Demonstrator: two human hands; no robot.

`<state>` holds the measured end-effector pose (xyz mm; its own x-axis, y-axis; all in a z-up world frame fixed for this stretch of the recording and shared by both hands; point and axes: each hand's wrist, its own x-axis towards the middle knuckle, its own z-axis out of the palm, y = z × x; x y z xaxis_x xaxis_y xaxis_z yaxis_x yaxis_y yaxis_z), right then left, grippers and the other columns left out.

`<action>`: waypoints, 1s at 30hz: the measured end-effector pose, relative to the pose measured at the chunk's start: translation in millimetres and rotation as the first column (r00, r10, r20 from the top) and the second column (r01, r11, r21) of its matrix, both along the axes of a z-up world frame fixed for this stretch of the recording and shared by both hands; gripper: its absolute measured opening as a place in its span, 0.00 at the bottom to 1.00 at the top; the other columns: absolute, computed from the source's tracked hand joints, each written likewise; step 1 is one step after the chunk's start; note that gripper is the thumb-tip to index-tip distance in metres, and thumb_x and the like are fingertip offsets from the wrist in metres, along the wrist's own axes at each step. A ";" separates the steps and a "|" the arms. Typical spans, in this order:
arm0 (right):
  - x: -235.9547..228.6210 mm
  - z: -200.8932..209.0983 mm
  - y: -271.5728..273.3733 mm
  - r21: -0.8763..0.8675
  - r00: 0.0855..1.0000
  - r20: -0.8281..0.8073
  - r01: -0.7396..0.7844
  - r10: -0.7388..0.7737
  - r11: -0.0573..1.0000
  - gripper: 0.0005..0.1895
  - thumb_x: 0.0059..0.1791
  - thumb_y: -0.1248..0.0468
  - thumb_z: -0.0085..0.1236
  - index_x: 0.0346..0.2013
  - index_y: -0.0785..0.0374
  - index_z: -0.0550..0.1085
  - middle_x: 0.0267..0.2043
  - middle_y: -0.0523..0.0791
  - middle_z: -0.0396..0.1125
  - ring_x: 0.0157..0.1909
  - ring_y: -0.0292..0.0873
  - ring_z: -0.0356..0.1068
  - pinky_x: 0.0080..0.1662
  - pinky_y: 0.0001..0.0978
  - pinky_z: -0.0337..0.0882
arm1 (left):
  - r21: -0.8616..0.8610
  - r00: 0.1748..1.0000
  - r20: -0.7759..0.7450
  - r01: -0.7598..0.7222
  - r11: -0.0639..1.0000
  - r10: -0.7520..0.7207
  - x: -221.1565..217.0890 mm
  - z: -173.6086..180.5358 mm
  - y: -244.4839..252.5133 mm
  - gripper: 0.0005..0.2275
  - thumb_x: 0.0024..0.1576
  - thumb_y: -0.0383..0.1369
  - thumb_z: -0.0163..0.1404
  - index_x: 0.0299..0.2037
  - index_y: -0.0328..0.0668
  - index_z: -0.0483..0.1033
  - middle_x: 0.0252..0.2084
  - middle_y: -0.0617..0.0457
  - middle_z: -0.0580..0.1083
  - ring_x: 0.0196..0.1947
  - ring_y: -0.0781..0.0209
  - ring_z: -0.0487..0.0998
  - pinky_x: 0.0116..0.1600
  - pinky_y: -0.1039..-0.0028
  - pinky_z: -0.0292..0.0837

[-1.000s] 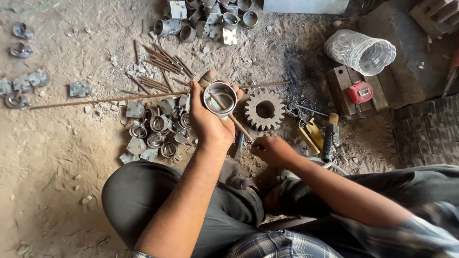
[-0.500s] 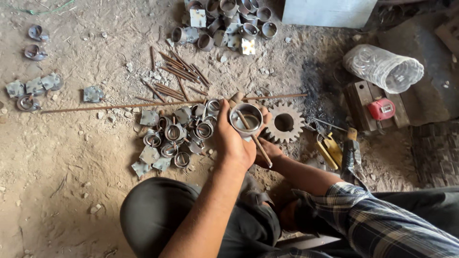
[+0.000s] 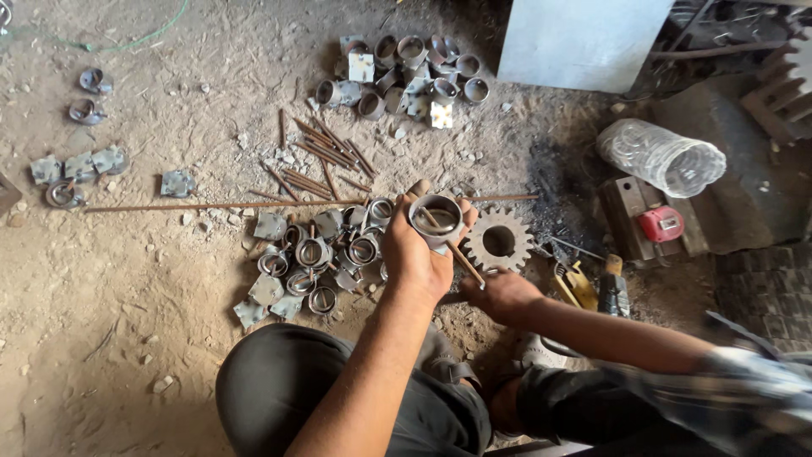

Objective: The person sits on the floor and welds a small metal ring onto a gear using a handheld welding torch. They then insert a metal rod into a cylindrical metal part and repeatedly tap it with a hammer to adjust its position.

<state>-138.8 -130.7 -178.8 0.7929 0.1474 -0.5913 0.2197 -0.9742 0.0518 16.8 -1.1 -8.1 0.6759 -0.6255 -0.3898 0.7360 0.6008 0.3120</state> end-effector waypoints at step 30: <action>-79.9 272.1 39.8 0.454 0.277 0.886 -0.361 -0.371 0.815 0.15 0.52 0.62 0.55 0.50 0.69 0.71 0.49 0.52 0.72 0.47 0.51 0.75 0.51 0.44 0.76 | -0.020 0.990 -0.035 0.139 0.990 -0.140 -36.7 33.0 -1.8 0.13 0.69 0.41 0.39 0.43 0.40 0.71 0.34 0.42 0.77 0.33 0.48 0.81 0.45 0.49 0.82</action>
